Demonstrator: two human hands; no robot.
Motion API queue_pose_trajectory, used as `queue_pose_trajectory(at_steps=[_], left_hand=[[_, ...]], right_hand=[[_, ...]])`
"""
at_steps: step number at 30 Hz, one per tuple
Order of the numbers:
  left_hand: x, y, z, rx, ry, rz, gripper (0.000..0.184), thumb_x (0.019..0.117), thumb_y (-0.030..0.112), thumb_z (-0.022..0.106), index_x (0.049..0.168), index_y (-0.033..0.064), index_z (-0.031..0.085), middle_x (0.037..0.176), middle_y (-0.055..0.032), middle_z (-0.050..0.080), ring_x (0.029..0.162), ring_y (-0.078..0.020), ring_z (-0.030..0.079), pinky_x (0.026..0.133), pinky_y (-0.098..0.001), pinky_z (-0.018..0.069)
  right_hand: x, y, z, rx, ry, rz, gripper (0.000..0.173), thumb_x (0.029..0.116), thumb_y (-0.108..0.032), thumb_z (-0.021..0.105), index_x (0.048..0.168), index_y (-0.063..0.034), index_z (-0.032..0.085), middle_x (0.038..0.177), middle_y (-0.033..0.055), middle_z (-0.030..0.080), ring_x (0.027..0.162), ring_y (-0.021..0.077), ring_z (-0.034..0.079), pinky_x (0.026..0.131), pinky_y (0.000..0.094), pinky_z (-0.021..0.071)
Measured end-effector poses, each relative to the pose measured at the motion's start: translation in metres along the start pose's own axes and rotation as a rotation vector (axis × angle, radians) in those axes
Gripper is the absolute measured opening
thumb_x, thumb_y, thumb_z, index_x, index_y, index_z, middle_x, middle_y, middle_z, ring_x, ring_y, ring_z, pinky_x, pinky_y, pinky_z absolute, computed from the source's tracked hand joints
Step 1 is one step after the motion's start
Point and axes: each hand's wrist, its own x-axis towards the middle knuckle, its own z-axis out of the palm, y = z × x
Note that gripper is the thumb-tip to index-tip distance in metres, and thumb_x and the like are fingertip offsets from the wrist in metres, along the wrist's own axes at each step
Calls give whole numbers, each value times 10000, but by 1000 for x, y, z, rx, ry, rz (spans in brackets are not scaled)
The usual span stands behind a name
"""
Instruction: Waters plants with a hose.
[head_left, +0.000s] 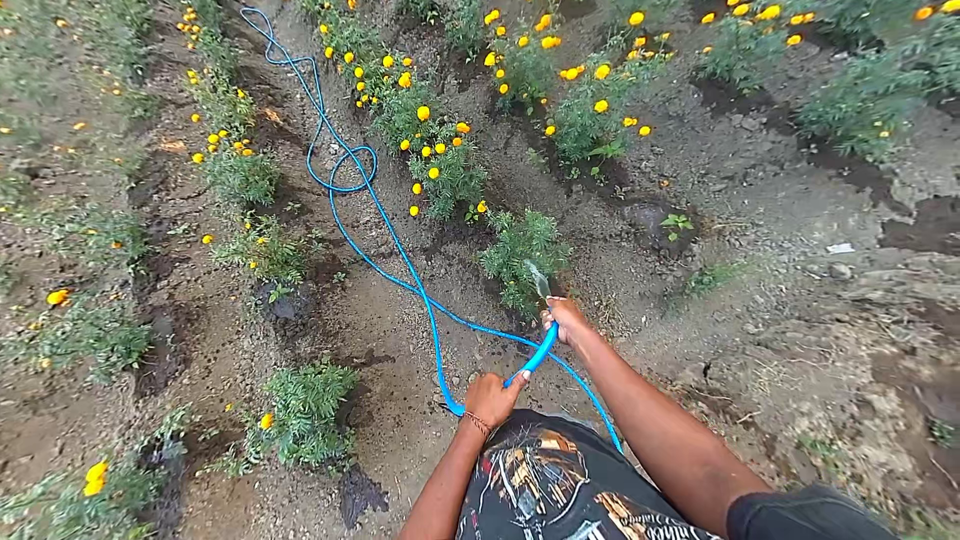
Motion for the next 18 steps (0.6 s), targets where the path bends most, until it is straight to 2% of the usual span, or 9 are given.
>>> queue_pose_trajectory(at_steps=[2, 6, 10, 18], left_hand=[[0, 1, 1, 21, -18, -11, 816, 1019, 712, 300, 879, -3, 669, 901, -189, 666, 918, -355, 662, 824, -588, 503], [-1, 3, 2, 6, -35, -26, 813, 1008, 726, 310, 868, 8, 665, 885, -176, 659, 902, -346, 658, 802, -584, 503], [-1, 5, 3, 6, -41, -40, 814, 1009, 725, 306, 866, 8, 662, 886, -176, 658, 898, -344, 657, 798, -582, 503], [0, 8, 6, 36, -59, -34, 825, 1005, 733, 306, 892, 3, 674, 917, -187, 669, 920, -349, 663, 815, -589, 505]], right_hand=[[2, 5, -5, 27, -3, 22, 138, 1136, -200, 353, 1137, -86, 432, 636, -29, 347, 402, 38, 338, 373, 176, 343], [1, 7, -9, 85, -2, 38, 118, 1132, -188, 362, 1134, -88, 425, 645, -27, 348, 397, 28, 311, 366, 163, 317], [4, 11, -12, 96, 22, 40, 116, 1128, -177, 369, 1079, -87, 424, 614, -27, 350, 386, 33, 323, 362, 167, 329], [1, 16, -22, 120, 60, 29, 111, 1127, -172, 368, 1072, -90, 418, 618, -30, 342, 388, 34, 320, 366, 169, 330]])
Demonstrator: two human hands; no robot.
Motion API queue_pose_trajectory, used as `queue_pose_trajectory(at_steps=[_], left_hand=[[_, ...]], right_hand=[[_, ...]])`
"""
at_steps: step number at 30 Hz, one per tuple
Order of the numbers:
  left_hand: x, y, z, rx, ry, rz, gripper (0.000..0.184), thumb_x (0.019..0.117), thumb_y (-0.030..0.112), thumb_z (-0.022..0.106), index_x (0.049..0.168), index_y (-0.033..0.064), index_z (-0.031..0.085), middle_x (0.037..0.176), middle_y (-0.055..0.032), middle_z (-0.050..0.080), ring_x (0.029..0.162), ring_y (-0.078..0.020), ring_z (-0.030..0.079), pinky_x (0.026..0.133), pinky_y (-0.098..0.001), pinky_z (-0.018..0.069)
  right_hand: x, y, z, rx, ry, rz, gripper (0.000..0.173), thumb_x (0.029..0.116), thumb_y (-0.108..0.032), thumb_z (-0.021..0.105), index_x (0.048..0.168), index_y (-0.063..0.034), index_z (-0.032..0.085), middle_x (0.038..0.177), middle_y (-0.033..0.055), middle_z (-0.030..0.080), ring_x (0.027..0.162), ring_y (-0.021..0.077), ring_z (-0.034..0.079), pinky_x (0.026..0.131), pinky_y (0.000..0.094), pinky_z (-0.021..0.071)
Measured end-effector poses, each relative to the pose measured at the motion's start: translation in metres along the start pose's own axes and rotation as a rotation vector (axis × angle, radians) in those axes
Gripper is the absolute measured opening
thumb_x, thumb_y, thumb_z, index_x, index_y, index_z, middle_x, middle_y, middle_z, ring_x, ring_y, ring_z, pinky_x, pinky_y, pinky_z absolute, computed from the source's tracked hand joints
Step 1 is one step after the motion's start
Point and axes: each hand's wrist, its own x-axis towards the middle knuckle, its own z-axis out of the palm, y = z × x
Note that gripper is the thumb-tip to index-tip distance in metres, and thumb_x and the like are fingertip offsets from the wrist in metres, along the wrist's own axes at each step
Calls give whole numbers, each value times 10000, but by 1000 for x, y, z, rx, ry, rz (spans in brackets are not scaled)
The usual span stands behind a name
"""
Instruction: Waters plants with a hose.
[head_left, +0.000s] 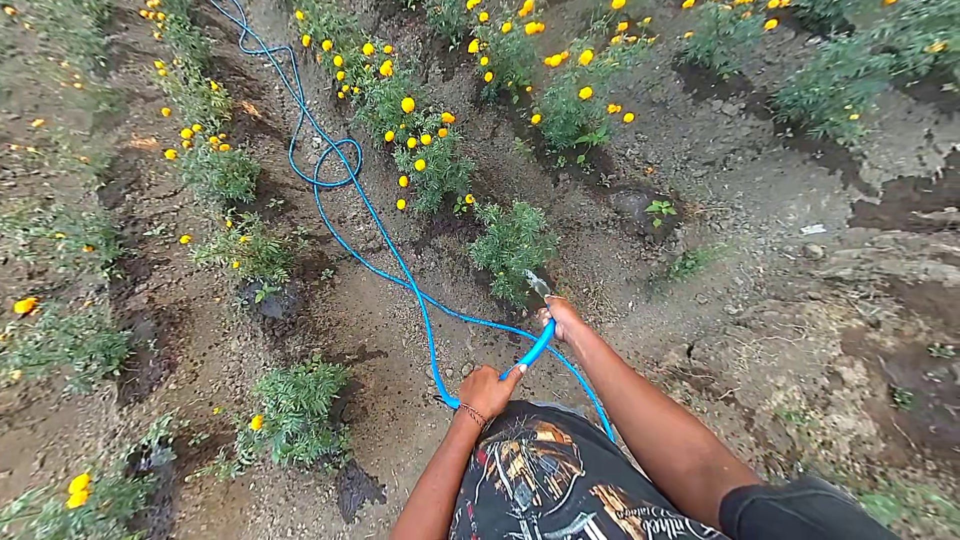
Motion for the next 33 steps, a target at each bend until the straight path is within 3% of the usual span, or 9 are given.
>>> queue_pose_trajectory(at_steps=[13, 18, 24, 33], left_hand=[[0, 2, 1, 4, -8, 20, 807, 1010, 723, 311, 871, 8, 658, 880, -172, 651, 884, -337, 653, 795, -581, 503], [-2, 1, 0, -11, 10, 19, 818, 1005, 730, 316, 882, 1, 666, 895, -181, 659, 896, -346, 657, 799, -586, 505], [0, 1, -2, -21, 13, 10, 831, 998, 744, 310, 876, 2, 663, 901, -181, 658, 903, -344, 657, 800, -587, 503], [4, -2, -2, -24, 18, 28, 837, 994, 751, 302, 862, 7, 663, 875, -174, 652, 888, -343, 654, 795, -583, 503]], right_hand=[[-4, -11, 2, -59, -107, 24, 111, 1130, -186, 372, 1179, -97, 417, 666, -27, 359, 405, 28, 323, 370, 161, 323], [-1, -10, 3, -50, -128, 22, 94, 1130, -186, 369, 1126, -100, 408, 619, -38, 340, 391, 27, 320, 364, 163, 323], [-4, -16, 7, -70, -127, -8, 102, 1132, -191, 367, 1175, -104, 397, 648, -25, 356, 398, 38, 327, 371, 173, 333], [-2, -14, 11, -102, -103, -9, 96, 1127, -171, 380, 1149, -84, 414, 636, -25, 353, 394, 38, 329, 372, 173, 338]])
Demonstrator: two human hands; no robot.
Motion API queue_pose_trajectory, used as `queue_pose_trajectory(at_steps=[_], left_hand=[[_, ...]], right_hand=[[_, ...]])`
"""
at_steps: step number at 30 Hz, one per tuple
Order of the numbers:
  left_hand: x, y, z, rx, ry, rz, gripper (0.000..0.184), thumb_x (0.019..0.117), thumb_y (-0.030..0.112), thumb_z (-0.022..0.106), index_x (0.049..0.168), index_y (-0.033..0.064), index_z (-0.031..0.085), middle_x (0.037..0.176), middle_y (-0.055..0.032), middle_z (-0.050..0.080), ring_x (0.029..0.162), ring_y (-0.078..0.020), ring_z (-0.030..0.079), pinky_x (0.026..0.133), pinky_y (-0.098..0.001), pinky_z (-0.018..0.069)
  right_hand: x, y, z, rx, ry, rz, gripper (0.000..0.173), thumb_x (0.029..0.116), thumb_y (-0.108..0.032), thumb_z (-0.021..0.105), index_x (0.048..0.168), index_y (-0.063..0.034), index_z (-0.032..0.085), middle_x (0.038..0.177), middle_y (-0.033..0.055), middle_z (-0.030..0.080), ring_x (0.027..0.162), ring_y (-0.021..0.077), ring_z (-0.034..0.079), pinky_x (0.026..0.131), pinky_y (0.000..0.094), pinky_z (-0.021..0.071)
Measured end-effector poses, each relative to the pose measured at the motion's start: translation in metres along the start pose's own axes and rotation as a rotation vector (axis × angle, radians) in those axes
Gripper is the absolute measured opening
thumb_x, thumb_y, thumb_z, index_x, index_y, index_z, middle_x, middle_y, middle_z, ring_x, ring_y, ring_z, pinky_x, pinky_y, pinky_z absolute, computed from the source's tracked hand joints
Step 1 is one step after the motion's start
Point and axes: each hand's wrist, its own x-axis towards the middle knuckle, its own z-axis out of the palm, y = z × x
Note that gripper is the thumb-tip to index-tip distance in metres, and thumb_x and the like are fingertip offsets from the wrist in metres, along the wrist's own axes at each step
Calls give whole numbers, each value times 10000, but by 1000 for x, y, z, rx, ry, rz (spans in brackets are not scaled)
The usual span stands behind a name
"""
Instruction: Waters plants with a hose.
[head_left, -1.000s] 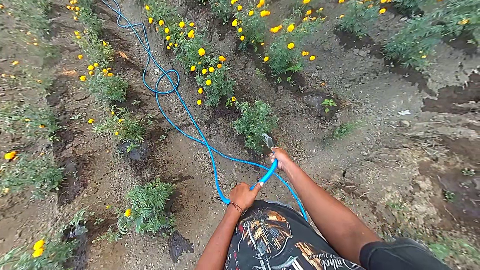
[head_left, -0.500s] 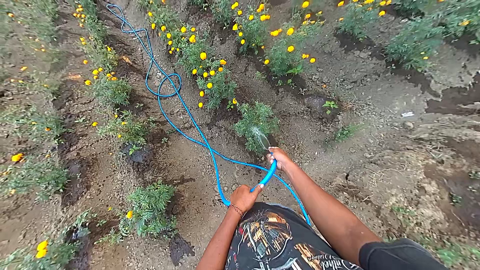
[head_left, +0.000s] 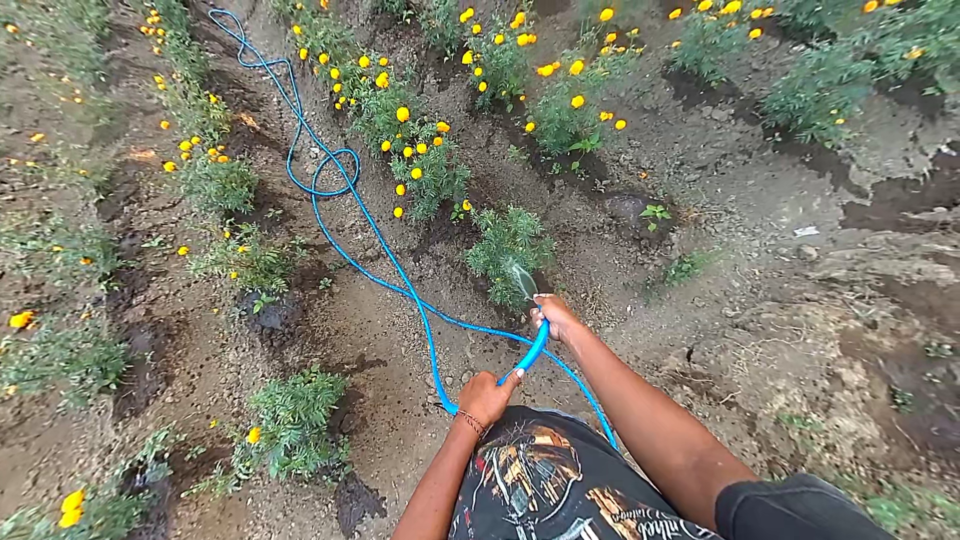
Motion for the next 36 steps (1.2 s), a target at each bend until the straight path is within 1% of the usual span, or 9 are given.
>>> queue_pose_trajectory(at_steps=[5, 10, 12, 15, 20, 28, 30, 33, 36], left_hand=[[-1, 3, -5, -8, -7, -1, 818, 1011, 726, 297, 861, 6, 657, 883, -174, 648, 888, -338, 649, 799, -580, 499], [1, 6, -10, 5, -21, -17, 811, 1017, 716, 302, 871, 2, 660, 886, -176, 651, 890, -340, 650, 804, -578, 499], [3, 7, -11, 3, -13, -5, 803, 1019, 711, 303, 852, 8, 655, 865, -165, 644, 868, -334, 643, 791, -577, 494], [8, 11, -13, 0, 4, 16, 798, 1014, 713, 323, 868, 6, 664, 877, -172, 649, 882, -337, 649, 798, -585, 497], [13, 22, -16, -1, 17, 69, 787, 1015, 713, 322, 844, 15, 644, 834, -154, 624, 837, -325, 635, 775, -576, 493], [20, 36, -17, -19, 59, 183, 748, 1030, 680, 315, 797, 36, 618, 756, -116, 578, 756, -299, 602, 727, -549, 483], [21, 39, -18, -19, 68, 209, 753, 1032, 680, 306, 801, 37, 624, 757, -118, 580, 760, -302, 603, 729, -551, 484], [23, 44, -19, -2, 74, 227, 758, 1033, 680, 302, 777, 37, 612, 748, -116, 577, 748, -299, 600, 723, -548, 480], [24, 47, -20, 3, 67, 232, 753, 1038, 668, 306, 795, 30, 623, 760, -123, 583, 760, -304, 604, 736, -551, 483]], right_hand=[[5, -3, 2, -4, -9, -1, 113, 1130, -170, 365, 1180, -81, 412, 653, -19, 361, 402, 45, 334, 375, 181, 341], [8, 3, 0, 45, 46, 24, 106, 1129, -176, 369, 1109, -88, 425, 643, -22, 353, 405, 46, 335, 377, 182, 340], [3, -3, -1, 68, 85, -51, 95, 1128, -172, 367, 1143, -88, 410, 633, -25, 350, 397, 49, 338, 369, 193, 348], [-12, -19, -2, 55, 136, -197, 183, 1134, -203, 368, 1272, -83, 378, 708, 2, 376, 436, 84, 356, 399, 233, 364], [-33, -48, -4, 21, 172, -372, 243, 1134, -209, 376, 1341, -81, 375, 700, 15, 396, 430, 100, 370, 386, 257, 375], [-62, -82, -5, -14, 157, -525, 269, 1135, -221, 381, 1370, -88, 378, 668, 14, 401, 413, 110, 392, 381, 272, 405], [-64, -85, -8, -17, 170, -546, 283, 1135, -213, 381, 1385, -81, 381, 674, 16, 405, 419, 110, 394, 387, 272, 405], [-63, -88, -11, -4, 186, -552, 259, 1134, -210, 381, 1362, -86, 380, 665, 12, 393, 411, 106, 385, 379, 268, 400], [-63, -89, -14, 2, 200, -562, 251, 1133, -215, 386, 1350, -87, 385, 670, 10, 402, 420, 107, 390, 383, 269, 400]])
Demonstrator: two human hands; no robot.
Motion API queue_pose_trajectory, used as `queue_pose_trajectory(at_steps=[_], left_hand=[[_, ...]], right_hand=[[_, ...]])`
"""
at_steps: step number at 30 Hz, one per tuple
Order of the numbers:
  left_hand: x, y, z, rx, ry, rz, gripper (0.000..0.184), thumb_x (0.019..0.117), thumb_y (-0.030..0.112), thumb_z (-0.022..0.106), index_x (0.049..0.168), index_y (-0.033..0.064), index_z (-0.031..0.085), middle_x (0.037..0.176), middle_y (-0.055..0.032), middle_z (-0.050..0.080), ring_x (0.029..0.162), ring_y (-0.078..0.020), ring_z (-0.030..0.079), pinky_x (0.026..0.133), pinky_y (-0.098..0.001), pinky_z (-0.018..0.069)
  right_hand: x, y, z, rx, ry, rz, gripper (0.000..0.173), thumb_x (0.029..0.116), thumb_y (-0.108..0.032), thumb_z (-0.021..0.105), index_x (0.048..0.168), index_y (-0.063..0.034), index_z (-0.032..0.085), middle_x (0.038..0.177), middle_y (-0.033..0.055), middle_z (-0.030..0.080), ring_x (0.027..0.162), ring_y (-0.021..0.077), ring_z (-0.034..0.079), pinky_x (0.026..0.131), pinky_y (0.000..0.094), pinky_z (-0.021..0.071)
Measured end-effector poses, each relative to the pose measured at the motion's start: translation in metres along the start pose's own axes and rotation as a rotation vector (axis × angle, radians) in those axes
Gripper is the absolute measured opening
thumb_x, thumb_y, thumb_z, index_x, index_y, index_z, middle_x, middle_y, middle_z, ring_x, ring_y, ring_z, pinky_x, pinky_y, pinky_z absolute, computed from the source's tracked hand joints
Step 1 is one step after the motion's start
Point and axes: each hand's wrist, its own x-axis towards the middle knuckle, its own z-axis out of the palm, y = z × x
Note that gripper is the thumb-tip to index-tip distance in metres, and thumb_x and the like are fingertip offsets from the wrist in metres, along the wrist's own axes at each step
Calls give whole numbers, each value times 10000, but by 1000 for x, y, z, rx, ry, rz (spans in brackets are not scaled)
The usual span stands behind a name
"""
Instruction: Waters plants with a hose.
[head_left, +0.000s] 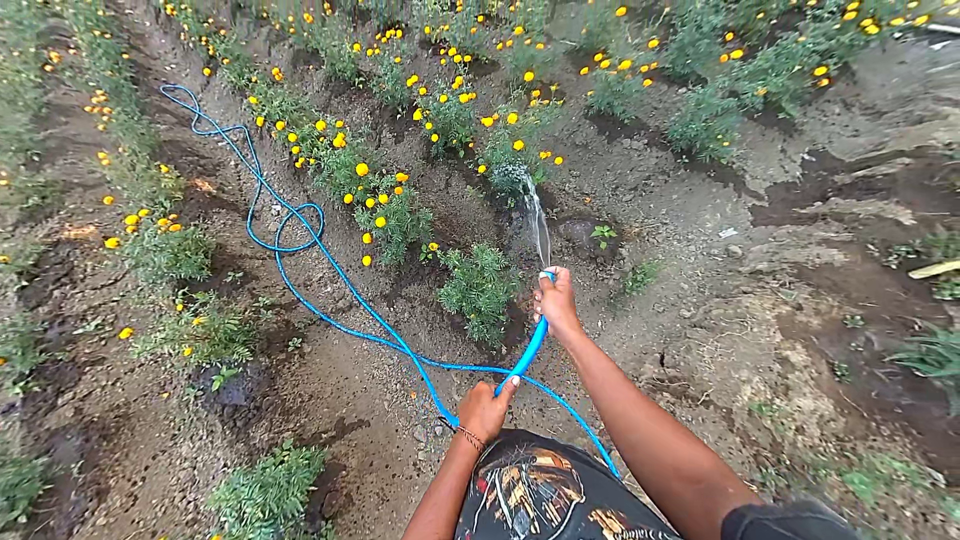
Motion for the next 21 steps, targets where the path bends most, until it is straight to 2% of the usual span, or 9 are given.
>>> queue_pose_trajectory(at_steps=[11, 21], left_hand=[[6, 0, 4, 7, -20, 26, 756, 1035, 670, 302, 772, 35, 617, 736, -112, 579, 746, -299, 603, 727, -547, 482], [8, 1, 7, 11, -25, 36, 756, 1035, 670, 307, 788, 32, 627, 744, -115, 583, 758, -299, 608, 738, -548, 485]], right_hand=[[2, 7, -11, 27, 19, -34, 209, 1130, -182, 382, 1302, -65, 384, 651, 5, 393, 409, 99, 380, 376, 260, 394], [4, 9, -14, -1, 29, -22, 224, 1129, -186, 387, 1313, -59, 391, 672, 9, 407, 420, 100, 395, 390, 263, 407]])
